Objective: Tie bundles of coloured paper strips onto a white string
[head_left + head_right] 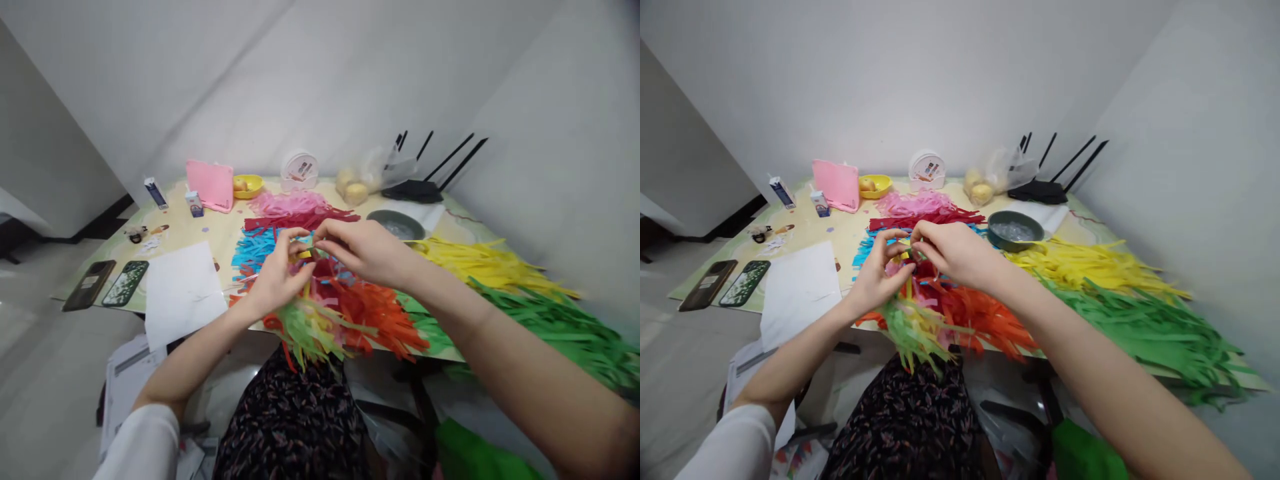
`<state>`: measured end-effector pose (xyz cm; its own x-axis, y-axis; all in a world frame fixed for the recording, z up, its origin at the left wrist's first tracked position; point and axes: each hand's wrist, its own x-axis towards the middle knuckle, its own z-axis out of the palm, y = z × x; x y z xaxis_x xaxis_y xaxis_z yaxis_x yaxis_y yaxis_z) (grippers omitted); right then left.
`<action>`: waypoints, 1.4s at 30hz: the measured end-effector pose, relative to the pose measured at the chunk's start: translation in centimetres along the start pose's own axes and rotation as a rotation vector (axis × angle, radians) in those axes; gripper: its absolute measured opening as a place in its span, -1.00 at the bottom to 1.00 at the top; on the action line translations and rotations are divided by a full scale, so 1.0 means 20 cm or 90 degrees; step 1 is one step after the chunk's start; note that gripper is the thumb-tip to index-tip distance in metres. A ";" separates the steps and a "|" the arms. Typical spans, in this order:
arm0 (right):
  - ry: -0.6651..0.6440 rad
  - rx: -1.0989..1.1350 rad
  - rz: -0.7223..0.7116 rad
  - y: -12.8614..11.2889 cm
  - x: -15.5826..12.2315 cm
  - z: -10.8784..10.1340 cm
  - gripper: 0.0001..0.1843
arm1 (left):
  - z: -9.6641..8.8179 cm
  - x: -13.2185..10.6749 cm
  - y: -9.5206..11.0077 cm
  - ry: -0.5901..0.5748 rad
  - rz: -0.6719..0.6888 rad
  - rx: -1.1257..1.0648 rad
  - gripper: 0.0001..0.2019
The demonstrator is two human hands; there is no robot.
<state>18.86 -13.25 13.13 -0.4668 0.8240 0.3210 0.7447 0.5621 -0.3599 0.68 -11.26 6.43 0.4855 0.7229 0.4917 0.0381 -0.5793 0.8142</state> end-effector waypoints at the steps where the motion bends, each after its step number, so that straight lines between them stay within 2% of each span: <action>1: -0.025 0.003 0.008 0.02 0.00 0.00 -0.83 | -0.02 0.01 -0.01 -0.035 -0.028 -0.030 -0.63; 4: -0.095 0.026 0.029 0.06 0.00 -0.01 -0.81 | -0.06 0.04 -0.04 -0.115 -0.078 -0.109 -0.75; 6: -0.132 0.050 0.038 0.07 -0.01 -0.01 -0.80 | -0.08 0.04 -0.06 -0.125 -0.089 -0.108 -0.80; 11: -0.246 0.142 0.043 0.09 -0.02 -0.03 -0.71 | -0.08 0.02 -0.07 -0.128 -0.111 -0.038 -0.75; 13: -0.252 0.203 0.053 0.09 -0.02 -0.03 -0.70 | -0.08 0.01 -0.07 -0.148 -0.116 -0.064 -0.71; 17: -0.175 0.378 0.098 0.08 -0.01 0.02 -0.69 | -0.06 -0.01 -0.05 -0.197 -0.099 -0.124 -0.64; 20: -0.109 0.542 0.193 0.04 -0.01 0.08 -0.67 | -0.01 -0.02 -0.04 -0.184 -0.060 -0.037 -0.50; 23: -0.009 0.716 0.280 -0.01 -0.02 0.14 -0.68 | 0.04 -0.04 -0.04 -0.119 -0.054 0.032 -0.46; 26: 0.082 0.858 0.318 -0.06 -0.02 0.16 -0.73 | 0.09 -0.06 -0.04 -0.059 -0.004 0.084 -0.49; 30: 0.131 0.936 0.347 -0.11 -0.02 0.15 -0.78 | 0.13 -0.08 0.00 0.012 0.056 0.256 -0.38; 31: 0.145 0.941 0.345 -0.12 -0.02 0.15 -0.79 | 0.13 -0.09 0.02 0.037 0.058 0.307 -0.43; 33: 0.160 0.930 0.325 -0.13 -0.03 0.14 -0.82 | 0.12 -0.09 0.03 0.062 0.065 0.371 -0.64; 35: 0.139 0.889 0.303 -0.13 -0.05 0.12 -0.84 | 0.10 -0.09 0.03 0.049 0.075 0.374 -0.79; 37: 0.075 0.831 0.298 -0.10 -0.07 0.10 -0.84 | 0.05 -0.08 0.02 0.017 0.072 0.343 -0.78; 40: -0.094 0.680 0.290 -0.03 -0.09 0.05 -0.84 | -0.04 -0.07 0.01 -0.045 0.062 0.279 -0.74; 42: -0.226 0.534 0.235 0.00 -0.09 0.01 -0.82 | -0.09 -0.06 0.02 -0.113 0.066 0.224 -0.74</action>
<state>19.63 -14.70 12.30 -0.4914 0.8542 -0.1701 0.3569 0.0193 -0.9339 -1.52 -11.68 6.66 0.6445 0.5955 0.4796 0.2623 -0.7614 0.5929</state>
